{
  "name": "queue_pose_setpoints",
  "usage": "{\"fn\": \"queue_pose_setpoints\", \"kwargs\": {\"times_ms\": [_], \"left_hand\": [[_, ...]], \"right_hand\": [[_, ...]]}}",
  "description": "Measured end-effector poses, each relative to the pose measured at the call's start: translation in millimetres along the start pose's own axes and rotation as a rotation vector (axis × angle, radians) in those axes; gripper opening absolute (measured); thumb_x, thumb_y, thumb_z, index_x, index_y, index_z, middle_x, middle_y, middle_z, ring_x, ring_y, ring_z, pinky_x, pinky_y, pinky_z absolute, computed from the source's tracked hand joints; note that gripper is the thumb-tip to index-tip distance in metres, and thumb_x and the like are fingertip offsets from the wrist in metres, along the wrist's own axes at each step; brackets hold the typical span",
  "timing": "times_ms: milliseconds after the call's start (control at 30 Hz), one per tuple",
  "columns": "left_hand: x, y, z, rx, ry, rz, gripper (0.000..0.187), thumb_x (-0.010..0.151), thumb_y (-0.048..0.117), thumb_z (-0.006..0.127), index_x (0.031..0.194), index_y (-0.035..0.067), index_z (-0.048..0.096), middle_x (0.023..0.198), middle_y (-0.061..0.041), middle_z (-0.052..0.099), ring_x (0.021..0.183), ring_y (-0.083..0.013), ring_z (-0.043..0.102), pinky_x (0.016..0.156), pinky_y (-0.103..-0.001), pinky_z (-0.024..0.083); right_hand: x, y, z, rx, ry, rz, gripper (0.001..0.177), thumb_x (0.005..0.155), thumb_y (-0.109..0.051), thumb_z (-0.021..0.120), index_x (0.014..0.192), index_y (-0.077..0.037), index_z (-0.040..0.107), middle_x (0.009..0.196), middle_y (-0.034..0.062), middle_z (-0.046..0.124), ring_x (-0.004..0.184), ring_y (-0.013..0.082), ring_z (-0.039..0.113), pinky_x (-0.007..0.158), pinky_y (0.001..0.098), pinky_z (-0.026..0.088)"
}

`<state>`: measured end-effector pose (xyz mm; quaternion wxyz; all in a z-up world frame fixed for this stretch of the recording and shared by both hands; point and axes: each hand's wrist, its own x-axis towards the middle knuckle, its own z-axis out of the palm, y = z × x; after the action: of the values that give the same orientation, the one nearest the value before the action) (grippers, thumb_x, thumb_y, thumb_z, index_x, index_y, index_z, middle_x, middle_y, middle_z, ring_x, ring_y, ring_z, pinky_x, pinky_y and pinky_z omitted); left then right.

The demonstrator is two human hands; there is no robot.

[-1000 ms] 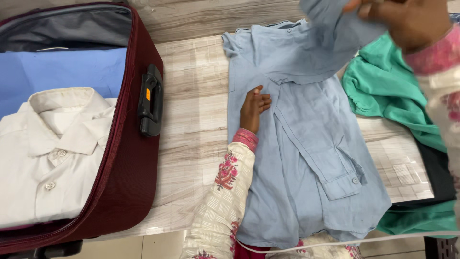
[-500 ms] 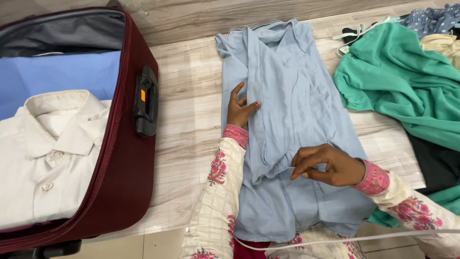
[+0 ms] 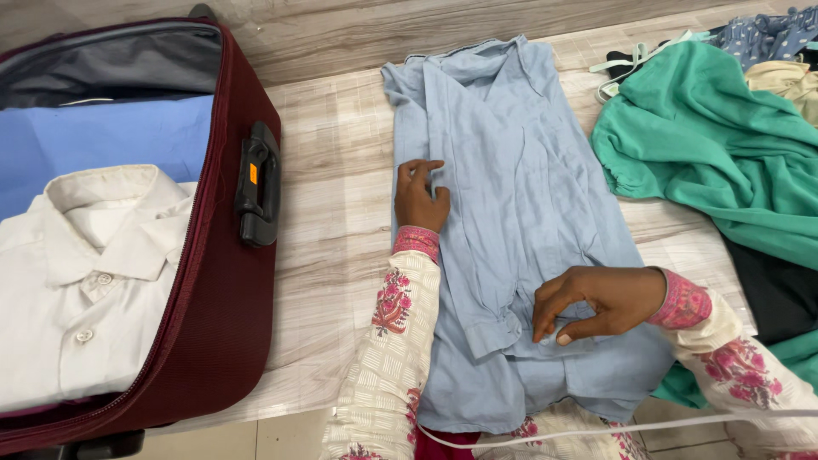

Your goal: The person buttons a blue shirt on a surface, folds the sleeves and sides into a rectangle, and places it inside an open suitcase containing other clothes.

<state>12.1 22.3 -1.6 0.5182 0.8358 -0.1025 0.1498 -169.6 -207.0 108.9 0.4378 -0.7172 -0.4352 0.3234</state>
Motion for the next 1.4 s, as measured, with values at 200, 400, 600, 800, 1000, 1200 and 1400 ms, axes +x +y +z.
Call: {"fn": "queue_pose_setpoints", "kwargs": {"times_ms": [200,400,600,800,1000,1200,1400], "left_hand": [[-8,10,2,0.177,-0.182,0.446,0.053,0.096,0.04,0.067,0.147,0.029,0.06,0.158,-0.004,0.052,0.158,-0.0343,0.035,0.131,-0.054,0.031],[-25,18,22,0.787,-0.57,0.326,0.084,0.084,0.085,0.041,0.157,0.045,0.029,0.172,-0.004,0.006,0.157,-0.0369,-0.006,0.111,-0.079,-0.014],[18,0,28,0.785,-0.554,0.354,0.082,0.085,0.085,0.042,0.157,0.047,0.029,0.171,-0.002,0.01,0.157,-0.0369,-0.001,0.111,-0.081,-0.01],[73,-25,31,0.752,-0.551,0.34,0.077,0.089,0.08,0.044,0.157,0.046,0.032,0.172,-0.001,0.014,0.157,-0.0359,0.004,0.112,-0.08,-0.009],[93,-43,12,-0.003,-0.061,0.414,0.029,0.098,0.028,0.066,0.125,0.017,0.069,0.133,-0.008,0.069,0.127,-0.029,0.062,0.111,-0.044,0.051],[20,27,-72,0.184,-0.152,0.41,0.011,0.096,0.016,0.068,0.103,0.009,0.073,0.097,-0.009,0.073,0.093,-0.029,0.069,0.081,-0.041,0.054],[-139,98,-115,0.303,-0.325,0.379,0.036,0.083,0.03,0.079,0.106,0.005,0.067,0.104,-0.014,0.067,0.101,-0.0334,0.062,0.087,-0.044,0.05]], "right_hand": [[6,27,-35,-0.604,0.591,0.342,0.045,0.095,-0.043,0.064,0.133,-0.02,0.067,0.126,0.0083,0.071,0.119,0.0273,0.067,0.101,0.0445,0.055],[20,111,-22,-0.976,0.544,0.9,0.096,0.082,-0.086,0.037,0.16,-0.041,0.005,0.169,0.0158,-0.009,0.151,0.0491,-0.008,0.096,0.0904,0.006],[32,149,-58,-0.91,0.578,0.863,0.097,0.081,-0.087,0.038,0.161,-0.04,0.008,0.169,0.0182,-0.008,0.151,0.0508,-0.009,0.096,0.0904,0.0],[69,165,-101,-0.908,0.724,0.842,0.092,0.082,-0.088,0.036,0.16,-0.042,0.019,0.171,0.0167,0.001,0.154,0.0484,-0.002,0.099,0.091,-0.002],[80,173,-110,-0.951,0.839,0.803,0.09,0.083,-0.088,0.037,0.16,-0.042,0.026,0.17,0.0187,0.01,0.154,0.0494,0.005,0.098,0.0915,-0.002],[82,177,-110,-0.94,0.866,0.785,0.09,0.083,-0.089,0.036,0.16,-0.043,0.028,0.17,0.0182,0.011,0.154,0.0494,0.005,0.1,0.091,-0.004],[80,170,-111,-0.907,0.869,0.778,0.09,0.081,-0.088,0.042,0.157,-0.04,0.033,0.167,0.0186,0.014,0.152,0.0465,0.004,0.098,0.089,-0.006]]}}
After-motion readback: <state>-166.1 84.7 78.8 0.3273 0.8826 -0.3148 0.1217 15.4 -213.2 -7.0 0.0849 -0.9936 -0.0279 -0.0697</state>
